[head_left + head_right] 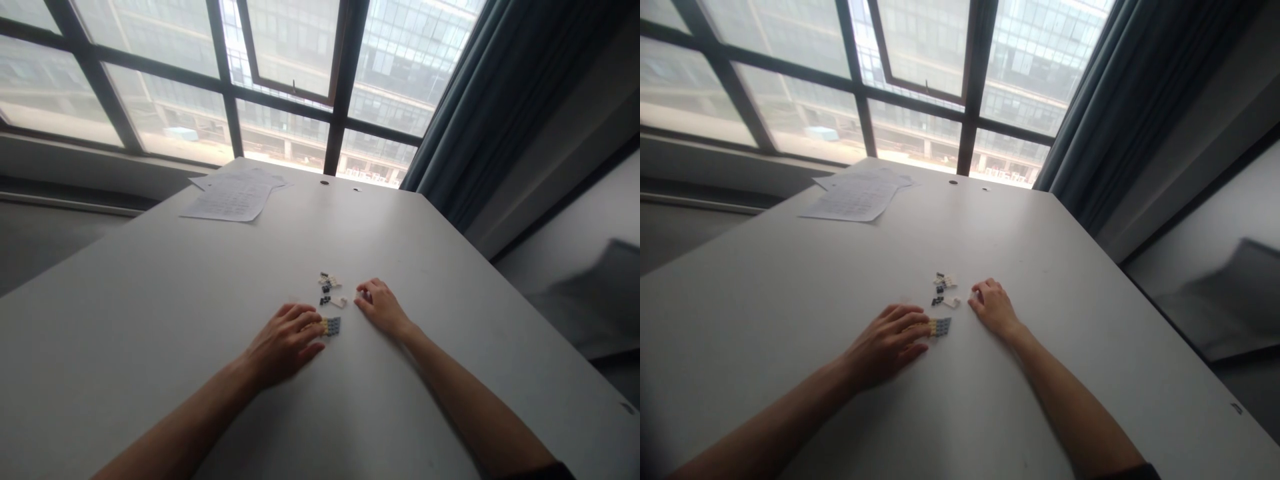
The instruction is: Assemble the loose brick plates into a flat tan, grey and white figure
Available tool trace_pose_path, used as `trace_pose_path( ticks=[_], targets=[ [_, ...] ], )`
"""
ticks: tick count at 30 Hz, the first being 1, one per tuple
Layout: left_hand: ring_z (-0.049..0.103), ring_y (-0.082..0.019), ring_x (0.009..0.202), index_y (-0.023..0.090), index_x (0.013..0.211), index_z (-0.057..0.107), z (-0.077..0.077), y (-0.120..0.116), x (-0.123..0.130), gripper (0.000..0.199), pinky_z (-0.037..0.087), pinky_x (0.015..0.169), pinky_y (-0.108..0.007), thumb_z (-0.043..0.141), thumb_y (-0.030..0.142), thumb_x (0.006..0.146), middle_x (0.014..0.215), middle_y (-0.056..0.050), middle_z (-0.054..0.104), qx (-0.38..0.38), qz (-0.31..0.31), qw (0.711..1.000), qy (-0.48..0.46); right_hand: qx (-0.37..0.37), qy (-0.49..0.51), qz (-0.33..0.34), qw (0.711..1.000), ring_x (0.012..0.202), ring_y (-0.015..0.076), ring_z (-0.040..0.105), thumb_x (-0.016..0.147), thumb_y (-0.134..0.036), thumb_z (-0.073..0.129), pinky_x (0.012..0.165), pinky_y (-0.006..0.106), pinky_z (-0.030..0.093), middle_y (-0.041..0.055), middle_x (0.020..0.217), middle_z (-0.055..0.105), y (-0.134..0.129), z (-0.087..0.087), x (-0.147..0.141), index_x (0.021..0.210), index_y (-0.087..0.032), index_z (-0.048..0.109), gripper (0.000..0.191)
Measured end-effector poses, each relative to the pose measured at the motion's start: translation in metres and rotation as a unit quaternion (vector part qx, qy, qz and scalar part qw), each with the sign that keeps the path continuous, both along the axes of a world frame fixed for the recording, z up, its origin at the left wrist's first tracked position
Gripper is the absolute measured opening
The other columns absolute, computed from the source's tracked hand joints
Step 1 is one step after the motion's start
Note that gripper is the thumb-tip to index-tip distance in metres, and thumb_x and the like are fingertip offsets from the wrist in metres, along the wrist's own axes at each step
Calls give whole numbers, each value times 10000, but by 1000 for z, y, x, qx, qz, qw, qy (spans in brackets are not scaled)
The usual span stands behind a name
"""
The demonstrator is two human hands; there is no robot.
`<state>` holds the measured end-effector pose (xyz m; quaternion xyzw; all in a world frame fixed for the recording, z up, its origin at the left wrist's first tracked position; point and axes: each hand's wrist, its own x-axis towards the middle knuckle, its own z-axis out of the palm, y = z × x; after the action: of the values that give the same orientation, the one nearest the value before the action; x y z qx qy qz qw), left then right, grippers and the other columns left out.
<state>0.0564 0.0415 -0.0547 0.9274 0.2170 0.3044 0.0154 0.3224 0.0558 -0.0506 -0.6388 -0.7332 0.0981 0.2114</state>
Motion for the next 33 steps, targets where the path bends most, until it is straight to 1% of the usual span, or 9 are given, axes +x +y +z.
trace_pose_path(
  ticks=[5, 9, 15, 22, 24, 27, 29, 31, 33],
  targets=[
    [549, -213, 1053, 231, 1051, 640, -1, 0, 0, 197, 408, 924, -379, 579, 291, 873, 1062, -44, 664, -9, -2, 1000, 1, -8, -34, -39, 999, 828, 180, 543, 778, -383, 662, 748, 282, 399, 45, 861, 604, -11, 6, 2, 799, -181, 619, 207],
    [554, -208, 1044, 230, 1039, 645, 0, 0, 0, 188, 411, 920, -373, 584, 286, 870, 1048, -43, 668, -6, -1, 1000, -3, -21, -63, -12, 998, 741, 170, 532, 813, -472, 614, 706, 291, 384, 25, 737, 585, -20, 11, 4, 647, -187, 583, 331],
    [551, -208, 1041, 223, 1039, 643, 0, -1, 0, 185, 408, 916, -374, 580, 280, 875, 1043, -46, 669, -5, -6, 1000, -4, 5, 8, 33, 999, 945, 188, 543, 814, -285, 638, 846, 305, 404, 57, 968, 606, -22, 7, 7, 887, -193, 652, 118],
    [563, -204, 1012, 218, 1018, 633, 1, 0, 1, 160, 406, 904, -374, 585, 266, 872, 1013, -38, 674, 16, 5, 1000, -18, -43, 144, 20, 988, 630, 119, 504, 770, -185, 637, 619, 259, 391, -11, 698, 584, -31, 13, -6, 743, -180, 608, 40],
    [570, -206, 1001, 206, 1054, 620, 2, 0, 1, 205, 411, 893, -371, 595, 288, 867, 1003, -52, 676, 37, 11, 999, -35, -74, 274, 20, 959, 606, 115, 511, 746, -236, 676, 591, 252, 392, -22, 657, 581, -36, 15, -19, 741, -178, 601, 94],
    [574, -226, 1000, 169, 1148, 575, 3, -1, 3, 371, 425, 868, -377, 623, 376, 844, 1022, -89, 672, 63, 11, 997, -52, -148, 503, 46, 850, 624, 127, 574, 669, -305, 759, 595, 256, 433, -17, 671, 620, -46, 18, -45, 758, -175, 574, 243],
    [577, -231, 999, 158, 1151, 565, 4, -2, 4, 414, 430, 861, -378, 638, 406, 828, 1025, -99, 670, 69, 4, 996, -56, -186, 578, 50, 793, 615, 134, 596, 608, -308, 806, 587, 254, 441, -8, 654, 641, -52, 20, -62, 726, -170, 559, 307],
    [583, -225, 990, 164, 1123, 574, 6, -3, 4, 388, 435, 857, -371, 652, 393, 819, 1007, -92, 674, 72, 1, 995, -66, -194, 612, 41, 765, 593, 121, 593, 569, -287, 832, 584, 242, 440, -5, 641, 652, -57, 23, -73, 689, -162, 551, 330],
    [590, -218, 979, 172, 1106, 581, 7, -4, 4, 364, 439, 850, -363, 670, 361, 808, 985, -81, 679, 79, 12, 993, -87, -187, 624, 29, 758, 570, 106, 582, 559, -272, 839, 582, 233, 440, -12, 624, 651, -60, 24, -78, 674, -159, 550, 331]
  ],
)
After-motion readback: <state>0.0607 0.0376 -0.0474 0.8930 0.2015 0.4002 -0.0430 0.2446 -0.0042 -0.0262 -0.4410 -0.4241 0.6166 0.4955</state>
